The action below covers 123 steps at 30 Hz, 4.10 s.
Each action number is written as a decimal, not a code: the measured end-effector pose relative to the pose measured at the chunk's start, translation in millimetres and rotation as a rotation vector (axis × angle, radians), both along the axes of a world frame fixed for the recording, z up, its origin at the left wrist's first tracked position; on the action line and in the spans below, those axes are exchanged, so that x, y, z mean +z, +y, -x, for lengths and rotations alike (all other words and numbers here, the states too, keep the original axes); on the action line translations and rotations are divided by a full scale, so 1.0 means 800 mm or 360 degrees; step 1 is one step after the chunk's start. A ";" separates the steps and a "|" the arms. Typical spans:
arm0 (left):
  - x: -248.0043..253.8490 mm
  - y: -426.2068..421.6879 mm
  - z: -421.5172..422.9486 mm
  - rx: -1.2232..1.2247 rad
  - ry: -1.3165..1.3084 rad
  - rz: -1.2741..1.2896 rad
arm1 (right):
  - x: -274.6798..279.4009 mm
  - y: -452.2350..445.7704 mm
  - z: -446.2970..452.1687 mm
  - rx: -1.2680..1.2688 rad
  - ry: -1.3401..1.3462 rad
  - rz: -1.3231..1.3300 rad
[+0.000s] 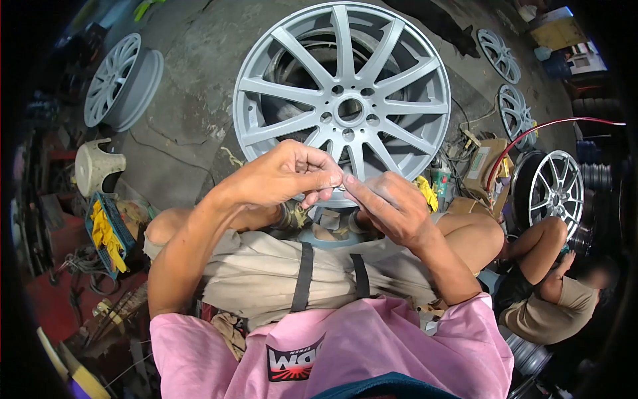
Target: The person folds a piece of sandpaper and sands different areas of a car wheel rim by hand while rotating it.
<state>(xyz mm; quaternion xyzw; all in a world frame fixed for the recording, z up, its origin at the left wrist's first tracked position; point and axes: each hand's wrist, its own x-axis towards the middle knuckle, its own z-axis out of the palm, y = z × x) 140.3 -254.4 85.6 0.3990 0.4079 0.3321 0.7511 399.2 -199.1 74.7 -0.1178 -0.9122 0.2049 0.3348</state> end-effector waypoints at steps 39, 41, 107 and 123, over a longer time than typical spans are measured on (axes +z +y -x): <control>0.044 -0.012 0.043 0.0486 0.1358 -0.1182 | -0.096 0.179 0.040 -0.0175 -0.1283 -0.0786; 0.045 -0.013 0.043 0.0489 0.1348 -0.1196 | -0.086 0.175 0.036 -0.0206 -0.1279 -0.0785; 0.042 -0.024 0.059 0.0513 0.1638 -0.1200 | -0.151 0.100 0.071 -0.0726 -0.0550 0.0744; 0.051 -0.025 0.057 0.0392 0.1538 -0.1102 | -0.160 0.080 0.121 -0.0976 -0.0705 0.0428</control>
